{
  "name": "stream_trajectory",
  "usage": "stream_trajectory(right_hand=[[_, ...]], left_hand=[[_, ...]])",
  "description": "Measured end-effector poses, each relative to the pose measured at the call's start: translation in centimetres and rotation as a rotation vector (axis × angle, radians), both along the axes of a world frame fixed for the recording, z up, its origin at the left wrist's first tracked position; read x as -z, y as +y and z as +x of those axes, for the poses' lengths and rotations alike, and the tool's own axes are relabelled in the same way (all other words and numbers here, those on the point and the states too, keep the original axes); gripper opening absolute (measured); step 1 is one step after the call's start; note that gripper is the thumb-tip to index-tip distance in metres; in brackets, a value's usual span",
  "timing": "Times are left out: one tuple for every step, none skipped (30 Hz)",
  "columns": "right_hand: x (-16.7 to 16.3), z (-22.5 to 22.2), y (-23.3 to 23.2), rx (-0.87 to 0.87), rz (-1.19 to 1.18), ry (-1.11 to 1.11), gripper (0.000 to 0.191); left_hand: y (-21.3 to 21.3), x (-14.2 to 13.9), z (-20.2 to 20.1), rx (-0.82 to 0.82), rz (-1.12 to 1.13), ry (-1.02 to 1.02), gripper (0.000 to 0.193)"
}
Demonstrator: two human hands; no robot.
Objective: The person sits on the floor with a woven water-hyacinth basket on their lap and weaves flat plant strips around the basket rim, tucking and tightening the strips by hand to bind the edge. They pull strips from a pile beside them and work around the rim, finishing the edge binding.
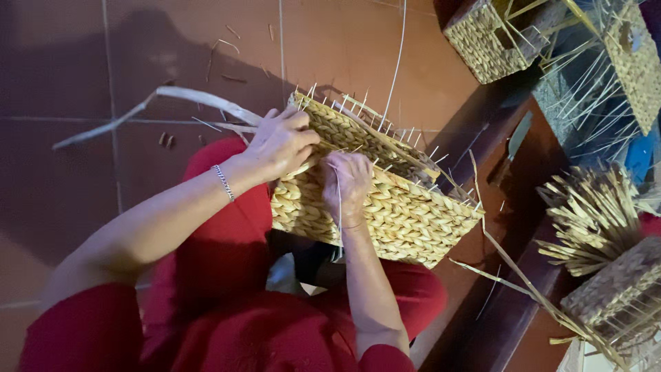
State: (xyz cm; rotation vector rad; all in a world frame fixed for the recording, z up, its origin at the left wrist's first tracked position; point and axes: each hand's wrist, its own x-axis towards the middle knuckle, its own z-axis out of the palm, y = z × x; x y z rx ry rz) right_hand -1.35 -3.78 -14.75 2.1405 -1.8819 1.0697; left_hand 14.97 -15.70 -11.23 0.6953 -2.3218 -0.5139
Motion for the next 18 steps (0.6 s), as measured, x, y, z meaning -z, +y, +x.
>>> stream_trajectory(right_hand=[[0.2,-0.2,-0.4,-0.002,-0.011,-0.001,0.016],[0.4,-0.4,-0.9,-0.004,-0.024,-0.001,0.016],[0.5,-0.5,-1.4,-0.005,-0.035,-0.001,0.015],[0.5,-0.4,-1.7,0.029,-0.017,-0.080,0.016],[0.5,-0.4,-2.2,0.064,-0.003,-0.158,0.018],[0.4,-0.4,-2.7,0.101,0.008,-0.237,0.019],[0.1,-0.4,-3.2,0.117,0.031,-0.283,0.020],[-0.2,-0.3,-3.6,0.130,0.057,-0.330,0.022],[-0.5,-0.2,-3.9,0.142,0.085,-0.378,0.024],[-0.9,0.0,-4.1,0.229,0.153,-0.403,0.037],[-1.2,0.2,-4.2,0.318,0.221,-0.429,0.050],[-1.4,0.4,-4.2,0.406,0.291,-0.453,0.064],[-1.4,0.7,-4.1,0.395,0.172,-0.330,0.069],[-1.4,0.9,-3.8,0.379,0.053,-0.206,0.075],[-1.2,1.1,-3.7,0.356,-0.061,-0.081,0.081],[-0.9,1.1,-3.8,0.319,-0.100,0.021,0.070],[-0.5,1.2,-4.0,0.284,-0.141,0.121,0.059],[-0.1,1.1,-4.2,0.252,-0.187,0.221,0.049]], left_hand=[[0.0,0.0,-0.1,0.016,-0.007,-0.054,0.013],[0.1,0.0,-0.2,0.032,-0.015,-0.107,0.014],[0.1,0.0,-0.2,0.048,-0.021,-0.160,0.016],[0.1,0.0,-0.2,0.057,-0.021,-0.148,0.015],[0.1,0.0,0.0,0.066,-0.025,-0.135,0.015],[0.1,0.0,0.3,0.079,-0.032,-0.122,0.015],[0.4,-0.1,0.6,0.069,-0.051,-0.093,0.015],[0.6,-0.1,1.1,0.058,-0.067,-0.064,0.015],[1.0,0.0,1.8,0.044,-0.082,-0.037,0.016],[1.4,0.1,2.5,0.026,-0.067,0.009,0.017],[2.0,0.3,3.2,0.011,-0.053,0.055,0.020],[2.5,0.6,3.9,-0.006,-0.037,0.102,0.023],[2.9,1.0,4.5,0.005,-0.038,0.050,0.029],[3.2,1.4,5.1,0.015,-0.040,-0.001,0.035],[3.3,1.8,5.5,0.022,-0.040,-0.053,0.042],[3.3,2.1,5.8,0.015,-0.035,-0.131,0.035],[3.0,2.4,6.1,0.011,-0.031,-0.210,0.029],[2.7,2.4,6.3,0.009,-0.031,-0.288,0.024]])
